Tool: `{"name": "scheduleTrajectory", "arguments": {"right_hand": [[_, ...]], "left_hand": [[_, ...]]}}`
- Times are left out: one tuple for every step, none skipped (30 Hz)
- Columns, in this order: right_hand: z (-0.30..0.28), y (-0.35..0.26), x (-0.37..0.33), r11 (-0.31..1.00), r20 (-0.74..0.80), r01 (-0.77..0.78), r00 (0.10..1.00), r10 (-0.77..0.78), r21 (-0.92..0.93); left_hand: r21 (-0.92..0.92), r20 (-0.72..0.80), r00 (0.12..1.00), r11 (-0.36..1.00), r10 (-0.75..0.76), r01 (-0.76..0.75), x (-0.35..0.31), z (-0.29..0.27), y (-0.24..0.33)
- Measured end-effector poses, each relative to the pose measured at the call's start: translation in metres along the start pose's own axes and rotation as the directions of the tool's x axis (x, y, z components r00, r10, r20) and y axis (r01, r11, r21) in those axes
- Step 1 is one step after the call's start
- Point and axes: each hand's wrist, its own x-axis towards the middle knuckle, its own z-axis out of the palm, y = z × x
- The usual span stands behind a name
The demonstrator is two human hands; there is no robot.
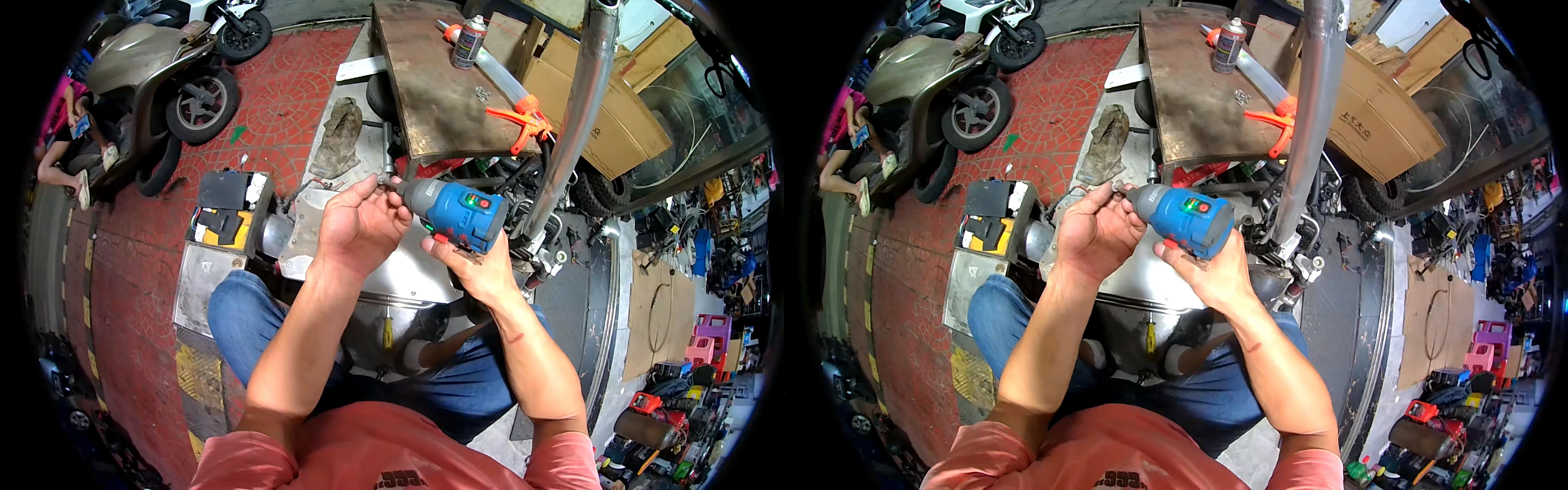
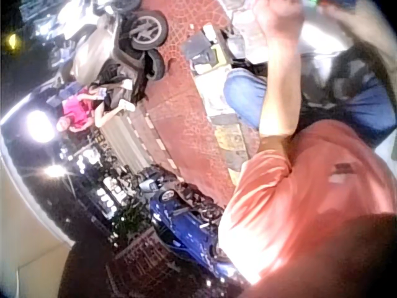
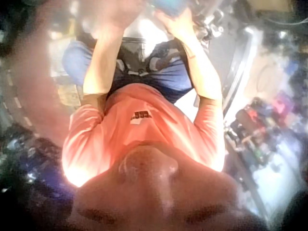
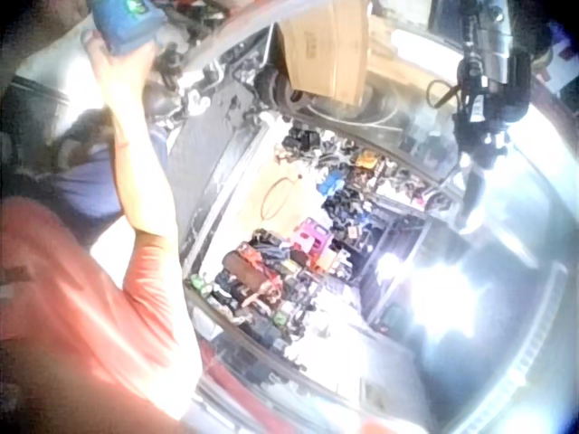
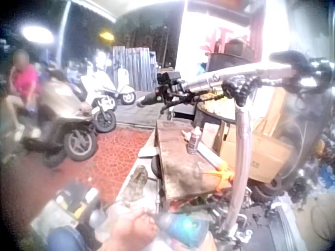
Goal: The person sits on the floor and uses a cordless impact driver to fasten screws into a silver metal panel on a scooter. They repeatedly pick up screws from a nearby table and drive them into the panel, occasionally using a yellow screwdriver to assist.
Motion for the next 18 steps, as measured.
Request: {"name": "scheduleTrajectory", "arguments": {"right_hand": [[-0.001,0.001,0.001,1.0,0.0,0.014,1.0,-0.014,-0.003],[-0.003,0.005,-0.001,1.0,-0.002,0.018,1.0,-0.018,-0.006],[-0.004,0.007,-0.001,1.0,-0.005,0.021,1.0,-0.021,-0.008],[-0.005,0.008,0.003,1.0,0.0,0.029,1.0,-0.029,-0.009],[-0.006,0.01,0.005,0.996,-0.004,0.063,0.998,-0.064,-0.064],[-0.005,0.013,0.005,0.989,0.002,0.091,0.996,-0.092,-0.117],[-0.005,0.01,0.005,0.964,0.003,0.16,0.987,-0.164,-0.212],[-0.008,0.017,0.005,0.934,0.025,0.19,0.981,-0.192,-0.304],[-0.01,0.021,0.003,0.908,0.025,0.171,0.984,-0.175,-0.383],[-0.011,0.023,0.0,0.875,0.028,0.154,0.987,-0.159,-0.459],[-0.013,0.024,-0.002,0.872,0.06,0.128,0.992,-0.113,-0.472],[-0.015,0.026,-0.005,0.861,0.088,0.129,0.991,-0.098,-0.492],[-0.017,0.028,-0.008,0.85,0.116,0.131,0.99,-0.083,-0.51],[-0.019,0.032,-0.011,0.838,0.143,0.131,0.988,-0.064,-0.53],[-0.021,0.038,-0.014,0.824,0.16,0.162,0.983,-0.088,-0.542],[-0.026,0.042,-0.02,0.799,0.201,0.123,0.98,-0.003,-0.588],[-0.03,0.047,-0.025,0.772,0.244,0.096,0.967,0.078,-0.629],[-0.035,0.047,-0.03,0.736,0.277,0.073,0.947,0.16,-0.673]], "left_hand": [[0.016,0.003,1.0,1.0,0.001,-0.001,0.002,0.0,0.0],[0.029,-0.003,1.0,1.0,-0.005,0.005,0.001,-0.003,-0.003],[0.071,-0.01,1.0,0.997,0.0,0.0,0.002,-0.004,-0.003],[0.114,-0.017,1.0,0.994,0.005,-0.003,0.003,-0.005,0.0],[0.15,-0.034,0.999,0.989,0.009,-0.003,0.002,-0.007,-0.001],[0.147,-0.108,0.993,0.989,0.039,-0.023,0.002,-0.01,-0.004],[0.186,-0.097,0.995,0.982,0.037,-0.018,0.002,-0.017,-0.003],[0.22,-0.088,0.996,0.976,0.026,-0.006,0.002,-0.025,-0.005],[0.223,-0.186,0.981,0.975,0.051,-0.008,0.003,-0.02,-0.013],[0.222,-0.21,0.977,0.975,0.042,0.005,0.002,-0.029,-0.02],[0.224,-0.229,0.973,0.975,0.037,0.016,0.001,-0.038,-0.026],[0.228,-0.238,0.971,0.973,0.039,0.017,0.0,-0.046,-0.027],[0.192,-0.188,0.982,0.981,0.004,0.033,0.005,-0.079,-0.029],[0.18,-0.257,0.966,0.983,0.001,0.047,0.002,-0.089,-0.039],[0.167,-0.319,0.948,0.984,-0.007,0.063,-0.002,-0.091,-0.055],[0.153,-0.38,0.925,0.985,-0.015,0.078,-0.009,-0.093,-0.072],[0.136,-0.453,0.891,0.986,-0.023,0.095,-0.019,-0.089,-0.086],[-0.002,-0.484,0.873,0.998,-0.062,0.07,-0.029,-0.104,-0.101]]}}
